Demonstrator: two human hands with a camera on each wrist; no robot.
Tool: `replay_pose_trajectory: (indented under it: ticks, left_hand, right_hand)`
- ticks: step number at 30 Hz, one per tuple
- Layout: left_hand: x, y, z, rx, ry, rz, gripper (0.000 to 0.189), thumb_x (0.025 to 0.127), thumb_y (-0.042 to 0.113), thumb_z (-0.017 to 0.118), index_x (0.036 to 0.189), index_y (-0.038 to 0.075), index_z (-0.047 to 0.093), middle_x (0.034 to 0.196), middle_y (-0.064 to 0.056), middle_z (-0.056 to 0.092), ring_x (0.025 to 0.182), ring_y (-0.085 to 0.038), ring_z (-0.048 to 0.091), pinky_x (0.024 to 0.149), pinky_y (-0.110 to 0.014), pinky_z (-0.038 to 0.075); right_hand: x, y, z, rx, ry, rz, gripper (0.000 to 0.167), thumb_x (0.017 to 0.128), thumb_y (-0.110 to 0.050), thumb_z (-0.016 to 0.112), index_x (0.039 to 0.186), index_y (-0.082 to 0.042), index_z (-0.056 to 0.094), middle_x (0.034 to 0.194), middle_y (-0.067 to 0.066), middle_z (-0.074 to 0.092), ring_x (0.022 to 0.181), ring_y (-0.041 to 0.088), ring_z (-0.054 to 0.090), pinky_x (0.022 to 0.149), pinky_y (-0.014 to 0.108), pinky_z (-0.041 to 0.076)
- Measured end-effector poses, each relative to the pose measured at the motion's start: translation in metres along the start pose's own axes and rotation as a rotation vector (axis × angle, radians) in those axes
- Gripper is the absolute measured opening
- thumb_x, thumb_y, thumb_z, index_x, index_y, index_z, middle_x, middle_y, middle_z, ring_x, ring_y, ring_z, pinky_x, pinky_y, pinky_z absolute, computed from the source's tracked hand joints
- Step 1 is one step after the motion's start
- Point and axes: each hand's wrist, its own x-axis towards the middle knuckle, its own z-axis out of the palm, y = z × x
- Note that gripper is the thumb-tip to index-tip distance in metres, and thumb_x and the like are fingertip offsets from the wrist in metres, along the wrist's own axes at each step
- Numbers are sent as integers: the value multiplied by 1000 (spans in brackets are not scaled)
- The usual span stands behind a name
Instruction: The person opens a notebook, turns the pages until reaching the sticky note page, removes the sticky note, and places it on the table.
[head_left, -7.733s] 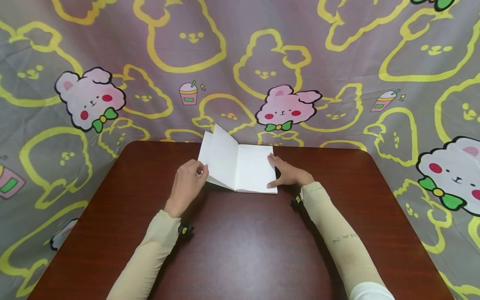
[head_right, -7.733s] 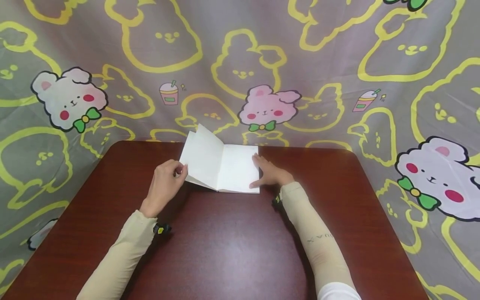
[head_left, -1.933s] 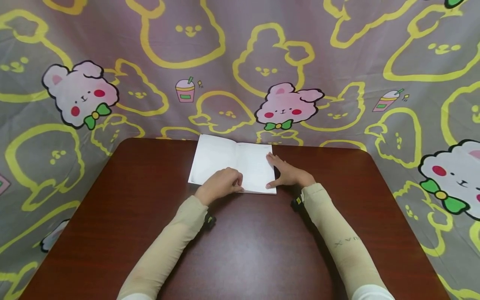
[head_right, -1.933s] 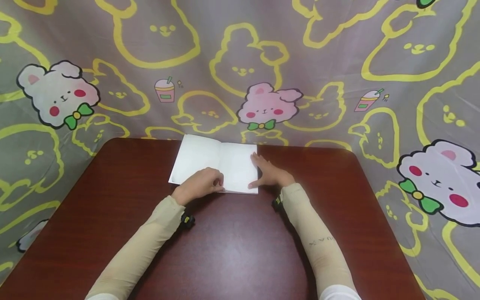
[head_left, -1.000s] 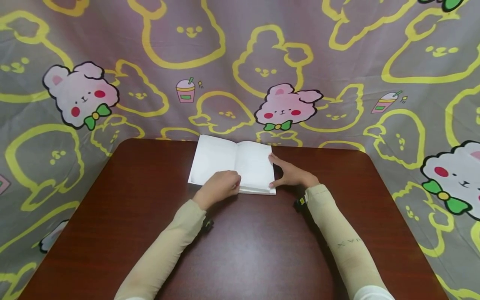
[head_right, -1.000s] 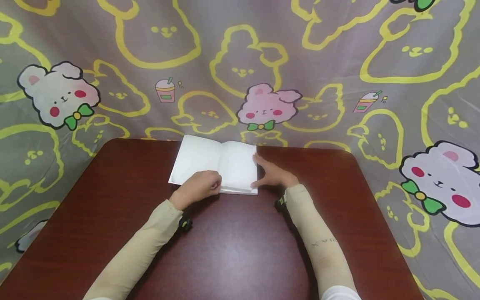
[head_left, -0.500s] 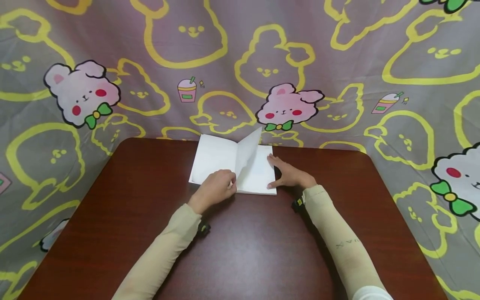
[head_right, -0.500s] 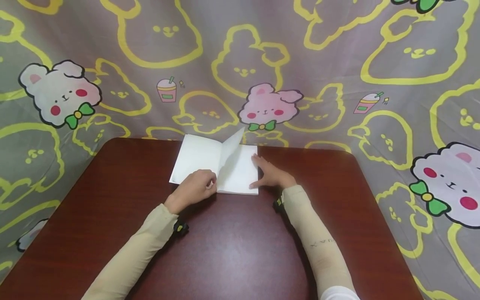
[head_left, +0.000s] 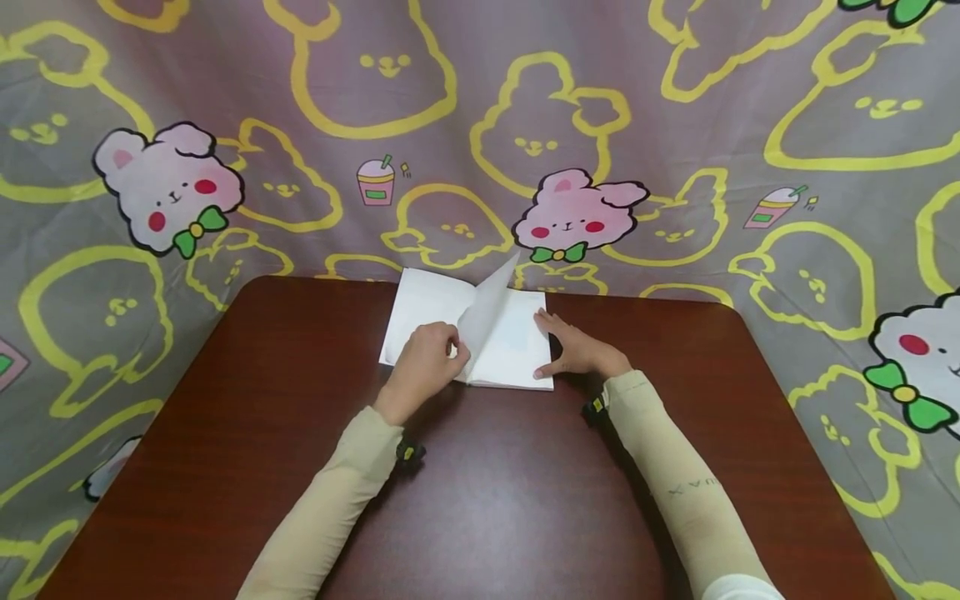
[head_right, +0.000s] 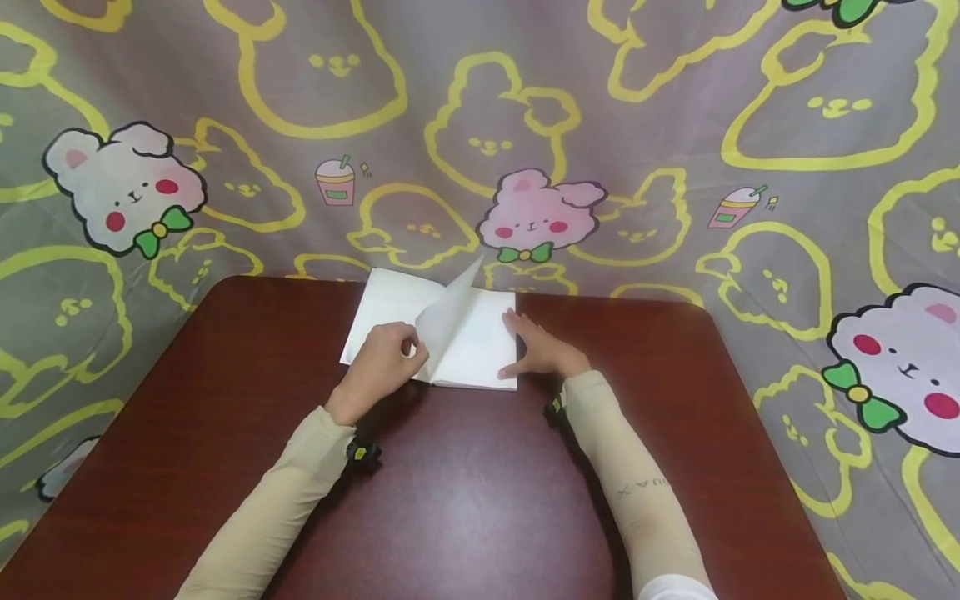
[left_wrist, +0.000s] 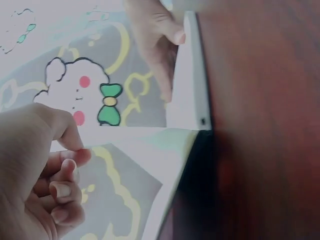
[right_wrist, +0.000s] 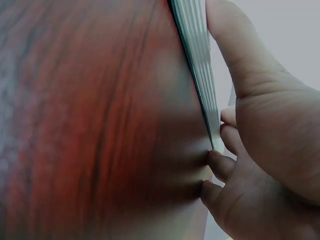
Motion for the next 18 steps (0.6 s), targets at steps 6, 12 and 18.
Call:
replay_pose_trajectory:
  ticks: [6,12,18]
  left_hand:
    - [11,0,-12,-24,117,9,14,81,3,64,68,5,64,59,-1,52,56,-20,51,53,-32,43]
    - [21,-1,-21,-44,202,1,14,80,2,65,66,4,65,58,-3,52,57,-21,52,55,-32,44]
    - [16,-1,-29,26,216,21,15,80,2,64,65,3,64,59,-4,53,57,-23,53,53,-36,46]
  right_hand:
    - [-1,0,1,18,4,21,120,78,-40,88,164,-6,10,172,13,4,158,34,0,124,59,12]
    - [-1,-1,2,12,-9,19,121,78,-41,88,164,-6,10,172,14,4,158,35,0,124,59,12]
    - [-1,-1,1,-2,1,28,121,78,-42,88,164,-7,10,172,13,4,158,35,0,125,58,12]
